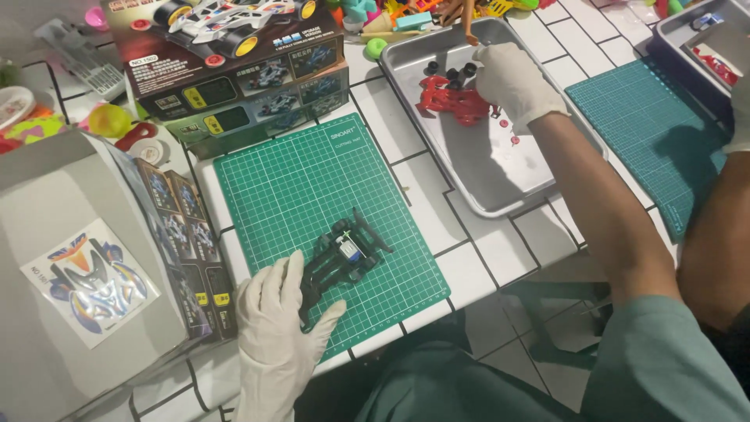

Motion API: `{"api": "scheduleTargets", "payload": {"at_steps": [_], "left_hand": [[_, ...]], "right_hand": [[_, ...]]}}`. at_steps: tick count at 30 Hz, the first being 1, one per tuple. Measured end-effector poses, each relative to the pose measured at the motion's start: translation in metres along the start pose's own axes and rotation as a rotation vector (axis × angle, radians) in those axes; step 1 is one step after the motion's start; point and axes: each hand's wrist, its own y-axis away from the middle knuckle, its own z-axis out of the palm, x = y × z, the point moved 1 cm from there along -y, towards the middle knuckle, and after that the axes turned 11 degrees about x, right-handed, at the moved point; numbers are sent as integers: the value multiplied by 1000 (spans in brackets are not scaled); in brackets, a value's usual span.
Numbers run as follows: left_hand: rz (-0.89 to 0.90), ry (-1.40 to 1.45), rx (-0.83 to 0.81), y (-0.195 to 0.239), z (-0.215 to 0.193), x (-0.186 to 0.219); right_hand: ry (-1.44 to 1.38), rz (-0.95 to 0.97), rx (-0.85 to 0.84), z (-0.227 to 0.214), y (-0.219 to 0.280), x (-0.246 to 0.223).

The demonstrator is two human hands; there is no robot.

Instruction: Assembling a plastic model toy car by fitting internal components and the body shell onto the chassis.

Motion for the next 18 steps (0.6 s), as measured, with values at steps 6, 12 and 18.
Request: {"api": "scheduleTargets", "payload": {"at_steps": [6,12,18], "left_hand": [[-74,40,-71,4,2,-2],[-103,139,-77,2,0,-5],[-6,127,74,2,-5,-2]], "right_hand": [[-22,-135,138,54,-49,31],[-156,-144,151,26,-24,7],[-19,-402,128,47,-43,-3]]}}
